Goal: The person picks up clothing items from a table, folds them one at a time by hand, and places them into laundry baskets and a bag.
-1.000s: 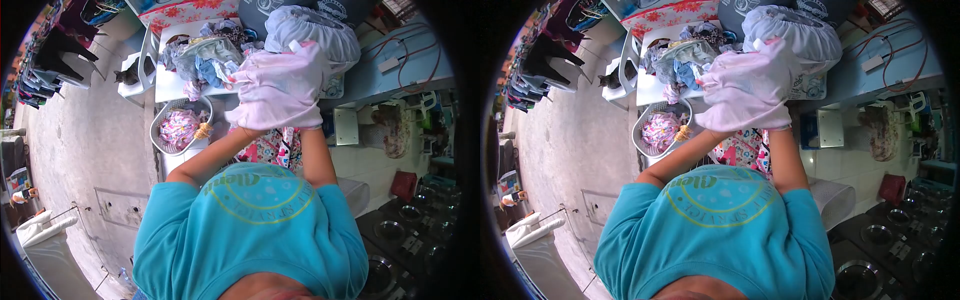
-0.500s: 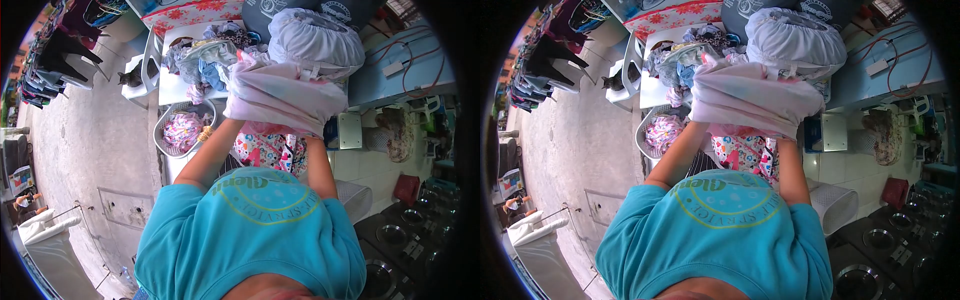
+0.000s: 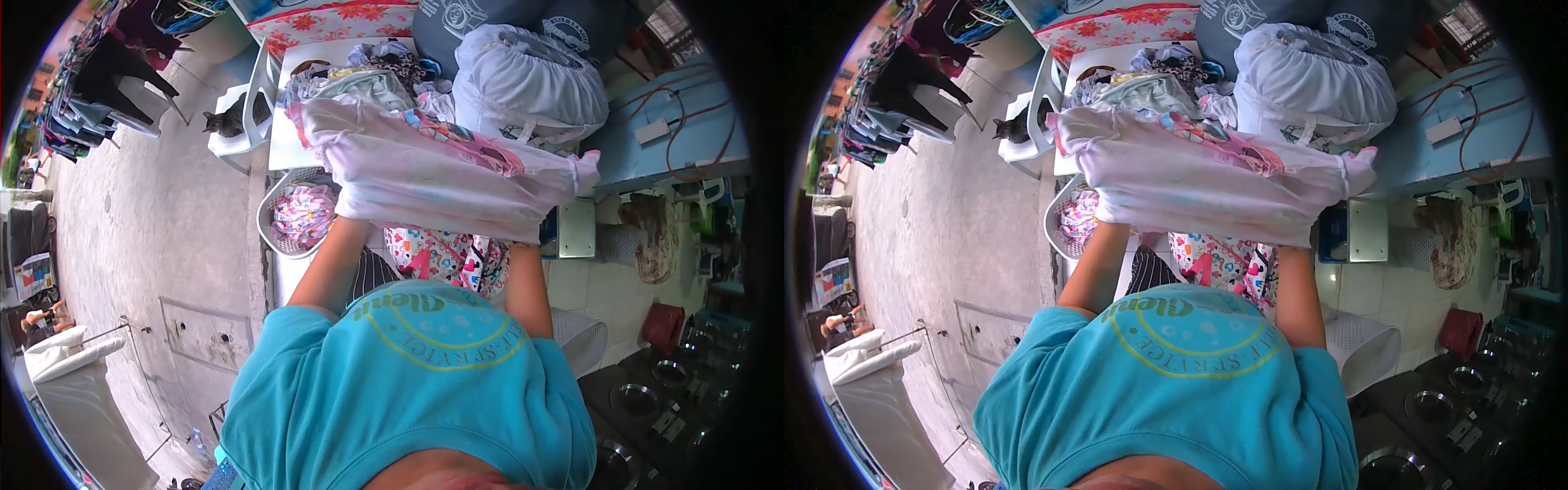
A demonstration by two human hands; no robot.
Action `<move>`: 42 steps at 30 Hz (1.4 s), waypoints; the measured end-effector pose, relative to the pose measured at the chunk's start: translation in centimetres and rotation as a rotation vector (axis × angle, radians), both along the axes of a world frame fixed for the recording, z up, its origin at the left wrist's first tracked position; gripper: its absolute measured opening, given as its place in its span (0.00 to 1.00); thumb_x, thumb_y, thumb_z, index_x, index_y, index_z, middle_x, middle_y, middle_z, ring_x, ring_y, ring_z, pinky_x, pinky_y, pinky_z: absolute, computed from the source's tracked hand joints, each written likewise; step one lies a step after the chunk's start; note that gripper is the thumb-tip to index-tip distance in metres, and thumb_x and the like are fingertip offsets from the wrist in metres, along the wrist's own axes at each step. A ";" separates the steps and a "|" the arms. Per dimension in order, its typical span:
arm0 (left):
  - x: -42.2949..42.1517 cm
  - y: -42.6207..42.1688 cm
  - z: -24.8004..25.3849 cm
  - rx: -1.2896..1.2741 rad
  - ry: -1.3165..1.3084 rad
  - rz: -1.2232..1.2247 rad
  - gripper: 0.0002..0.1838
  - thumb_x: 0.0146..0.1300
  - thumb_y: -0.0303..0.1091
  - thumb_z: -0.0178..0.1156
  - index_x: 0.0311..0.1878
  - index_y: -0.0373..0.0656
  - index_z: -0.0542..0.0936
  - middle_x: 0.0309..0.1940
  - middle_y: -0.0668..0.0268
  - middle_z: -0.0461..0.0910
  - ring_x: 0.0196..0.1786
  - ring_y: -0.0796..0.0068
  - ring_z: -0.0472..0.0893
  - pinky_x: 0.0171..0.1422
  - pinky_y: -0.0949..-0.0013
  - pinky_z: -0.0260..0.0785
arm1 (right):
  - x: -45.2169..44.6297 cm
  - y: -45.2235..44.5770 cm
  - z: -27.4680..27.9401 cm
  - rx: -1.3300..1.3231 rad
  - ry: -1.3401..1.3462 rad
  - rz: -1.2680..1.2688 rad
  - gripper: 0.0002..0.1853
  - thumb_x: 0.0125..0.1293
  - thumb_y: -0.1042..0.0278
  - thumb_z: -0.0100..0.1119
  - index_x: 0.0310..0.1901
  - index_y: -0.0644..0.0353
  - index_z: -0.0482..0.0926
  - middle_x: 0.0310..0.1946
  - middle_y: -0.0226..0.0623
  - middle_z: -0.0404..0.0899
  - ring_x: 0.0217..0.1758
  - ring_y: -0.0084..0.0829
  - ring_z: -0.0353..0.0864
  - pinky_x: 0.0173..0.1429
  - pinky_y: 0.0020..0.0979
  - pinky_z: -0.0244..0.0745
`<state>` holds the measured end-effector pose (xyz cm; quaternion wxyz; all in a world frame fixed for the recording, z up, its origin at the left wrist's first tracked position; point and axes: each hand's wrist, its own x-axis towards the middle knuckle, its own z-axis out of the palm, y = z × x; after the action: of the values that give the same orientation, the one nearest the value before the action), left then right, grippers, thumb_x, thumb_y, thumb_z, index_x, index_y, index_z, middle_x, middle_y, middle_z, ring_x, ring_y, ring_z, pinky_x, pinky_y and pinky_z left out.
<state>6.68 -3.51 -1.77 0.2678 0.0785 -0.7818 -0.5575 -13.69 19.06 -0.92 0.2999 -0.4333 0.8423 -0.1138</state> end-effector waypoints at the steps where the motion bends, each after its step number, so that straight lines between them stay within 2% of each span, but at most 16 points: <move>1: 1.0 0.1 -0.1 -0.034 -0.024 -0.012 0.20 0.69 0.40 0.48 0.60 0.44 0.67 0.57 0.61 0.69 0.58 0.69 0.70 0.63 0.69 0.64 | 0.1 0.2 0.0 0.023 -0.025 0.008 0.15 0.57 0.67 0.54 0.46 0.62 0.77 0.44 0.44 0.76 0.49 0.39 0.74 0.54 0.33 0.67; 18: 3.1 4.8 -4.7 -0.493 -0.419 -0.227 0.21 0.68 0.43 0.50 0.59 0.43 0.69 0.54 0.63 0.71 0.56 0.70 0.72 0.62 0.68 0.65 | 7.0 -4.0 0.3 0.486 -0.423 0.105 0.15 0.58 0.66 0.53 0.46 0.61 0.76 0.49 0.46 0.75 0.53 0.41 0.73 0.58 0.34 0.66; 19: 3.2 4.7 -6.3 -0.068 -0.408 -0.194 0.20 0.68 0.45 0.49 0.57 0.43 0.70 0.52 0.64 0.72 0.52 0.71 0.73 0.58 0.67 0.66 | 6.9 -1.8 -6.6 0.338 -0.313 0.465 0.20 0.57 0.70 0.52 0.53 0.59 0.74 0.53 0.44 0.74 0.56 0.40 0.73 0.60 0.32 0.65; 20: 3.5 4.6 -8.1 0.360 -0.389 -0.157 0.20 0.68 0.47 0.48 0.56 0.43 0.71 0.49 0.65 0.74 0.49 0.72 0.74 0.54 0.66 0.67 | 7.6 -2.3 -7.0 0.432 -0.533 0.392 0.23 0.56 0.72 0.53 0.56 0.59 0.73 0.52 0.41 0.76 0.56 0.36 0.73 0.61 0.31 0.64; 21: 3.8 4.6 -9.6 0.790 -0.360 -0.112 0.21 0.68 0.48 0.47 0.54 0.43 0.72 0.46 0.66 0.75 0.46 0.72 0.76 0.50 0.65 0.68 | 7.3 1.5 -16.0 0.040 -0.765 0.145 0.18 0.57 0.74 0.52 0.51 0.59 0.75 0.46 0.36 0.78 0.47 0.32 0.76 0.51 0.34 0.72; 22: 4.3 4.5 -10.4 1.218 -0.319 -0.059 0.21 0.68 0.50 0.47 0.52 0.43 0.72 0.44 0.67 0.77 0.43 0.73 0.77 0.46 0.64 0.70 | 7.6 0.8 -14.8 -0.115 -0.869 -0.102 0.17 0.58 0.76 0.50 0.50 0.60 0.75 0.46 0.36 0.78 0.46 0.30 0.76 0.51 0.32 0.71; 25: 7.4 1.1 -14.4 1.390 0.156 0.452 0.18 0.71 0.47 0.41 0.50 0.44 0.72 0.39 0.66 0.76 0.35 0.73 0.77 0.35 0.68 0.72 | 6.0 -1.1 -12.8 -0.354 -0.795 -0.734 0.12 0.63 0.76 0.50 0.47 0.63 0.75 0.44 0.36 0.77 0.42 0.26 0.76 0.47 0.28 0.72; 28: 10.3 -2.9 -13.6 1.294 -0.068 1.170 0.13 0.69 0.45 0.48 0.45 0.45 0.72 0.30 0.67 0.74 0.24 0.79 0.73 0.21 0.77 0.63 | 4.0 -2.3 -14.5 -0.603 -0.570 -0.904 0.10 0.62 0.73 0.55 0.45 0.63 0.75 0.40 0.35 0.77 0.41 0.25 0.76 0.46 0.26 0.72; 31: 11.5 -4.4 -11.9 0.894 0.014 0.931 0.13 0.69 0.46 0.49 0.39 0.45 0.71 0.25 0.72 0.73 0.17 0.85 0.66 0.18 0.80 0.56 | 4.4 -4.8 -14.5 -0.640 -0.235 -0.728 0.11 0.57 0.75 0.57 0.44 0.62 0.75 0.39 0.37 0.77 0.40 0.27 0.76 0.46 0.28 0.72; 32: 11.8 -4.7 -10.6 0.857 -0.023 0.783 0.15 0.66 0.45 0.55 0.43 0.43 0.72 0.27 0.72 0.74 0.21 0.84 0.72 0.23 0.80 0.62 | 5.8 -6.6 -12.3 -0.661 -0.196 -0.657 0.11 0.57 0.75 0.57 0.43 0.62 0.76 0.38 0.37 0.77 0.39 0.28 0.77 0.45 0.28 0.73; 33: 11.4 -4.4 -9.2 0.858 -0.031 0.781 0.15 0.66 0.45 0.55 0.43 0.43 0.72 0.27 0.72 0.74 0.21 0.84 0.72 0.23 0.80 0.62 | 7.6 -8.6 -10.0 -0.630 -0.472 -0.714 0.11 0.57 0.76 0.56 0.43 0.61 0.76 0.38 0.38 0.78 0.37 0.28 0.77 0.42 0.29 0.73; 35: 10.3 -3.7 -6.3 0.454 -0.138 0.376 0.26 0.56 0.47 0.65 0.49 0.38 0.71 0.30 0.66 0.78 0.29 0.76 0.79 0.31 0.74 0.70 | 10.9 -12.1 -6.9 -0.692 -0.755 -0.297 0.11 0.57 0.82 0.52 0.41 0.61 0.78 0.37 0.35 0.79 0.37 0.27 0.78 0.43 0.29 0.74; 36: 10.5 -4.1 -4.8 0.039 -0.429 0.332 0.39 0.45 0.47 0.73 0.54 0.32 0.68 0.35 0.55 0.80 0.38 0.60 0.82 0.40 0.64 0.73 | 12.5 -14.0 -5.5 -0.791 -0.860 -0.064 0.13 0.55 0.85 0.51 0.41 0.61 0.79 0.36 0.35 0.80 0.41 0.29 0.79 0.47 0.28 0.74; 37: 9.6 -4.0 -2.4 -0.150 -0.554 0.257 0.41 0.42 0.45 0.74 0.56 0.33 0.66 0.36 0.48 0.79 0.38 0.49 0.81 0.41 0.59 0.72 | 13.8 -15.4 -5.8 -0.798 -0.853 0.150 0.16 0.53 0.85 0.54 0.43 0.60 0.80 0.38 0.36 0.80 0.45 0.30 0.79 0.55 0.31 0.70; 39: 10.2 -5.4 -4.4 -0.139 -0.718 0.284 0.35 0.44 0.39 0.71 0.56 0.38 0.69 0.33 0.48 0.80 0.38 0.48 0.81 0.40 0.60 0.73 | 14.7 -17.6 -3.0 -0.855 -0.587 0.488 0.18 0.53 0.74 0.62 0.48 0.55 0.79 0.47 0.33 0.78 0.54 0.33 0.74 0.66 0.34 0.58; 42: 12.1 -8.9 -3.9 -0.172 -0.807 0.409 0.23 0.46 0.30 0.67 0.49 0.40 0.77 0.35 0.54 0.82 0.38 0.62 0.83 0.41 0.67 0.72 | 12.9 -18.4 -1.8 -0.819 -0.213 0.544 0.18 0.53 0.70 0.62 0.49 0.54 0.78 0.49 0.33 0.77 0.56 0.34 0.72 0.65 0.35 0.59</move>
<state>18.74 -12.45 -5.68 0.0521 0.4194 -0.8355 -0.3512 -0.80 0.65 -2.71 0.2083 -0.7052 0.5496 -0.3964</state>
